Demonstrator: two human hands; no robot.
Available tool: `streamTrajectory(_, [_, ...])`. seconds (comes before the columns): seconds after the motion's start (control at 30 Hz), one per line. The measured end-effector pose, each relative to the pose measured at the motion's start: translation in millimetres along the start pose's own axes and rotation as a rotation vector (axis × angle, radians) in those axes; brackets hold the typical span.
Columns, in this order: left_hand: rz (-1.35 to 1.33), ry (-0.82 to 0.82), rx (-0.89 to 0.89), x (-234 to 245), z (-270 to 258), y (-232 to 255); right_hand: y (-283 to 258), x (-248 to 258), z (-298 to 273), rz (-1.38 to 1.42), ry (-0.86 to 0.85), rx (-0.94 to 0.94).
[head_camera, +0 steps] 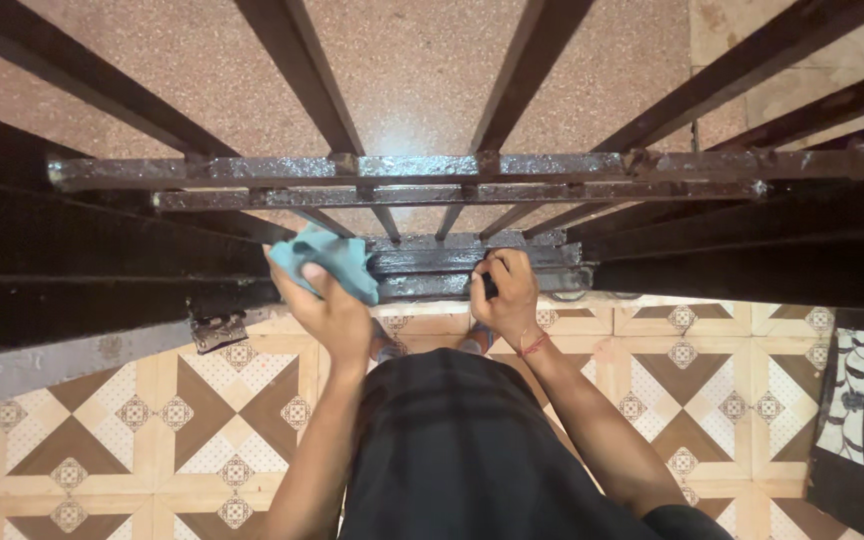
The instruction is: The person cleans a metal gate by wiping the bars and frame with a cloth.
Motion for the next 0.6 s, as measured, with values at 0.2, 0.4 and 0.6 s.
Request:
streamTrajectory(0.2, [0.244, 0.115, -0.417, 7, -22, 46, 0, 7, 0, 0.0, 0.005, -0.01])
streamTrajectory(0.4, [0.04, -0.081, -0.126, -42, -4, -12, 0, 3, -3, -0.009, -0.006, -0.023])
streamTrajectory(0.6, [-0.438, -0.058, -0.019, -46, 20, -10, -8, 0, 0, -0.002, 0.008, -0.002])
Point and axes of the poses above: each hand's wrist, its own z-axis towards the middle knuckle, its own x-axis out of the back of the hand, y = z × x, the point moved 8 cm from there along z, towards the middle knuckle, and after that the axes turned 13 degrees about z, right-handed, at the moved point
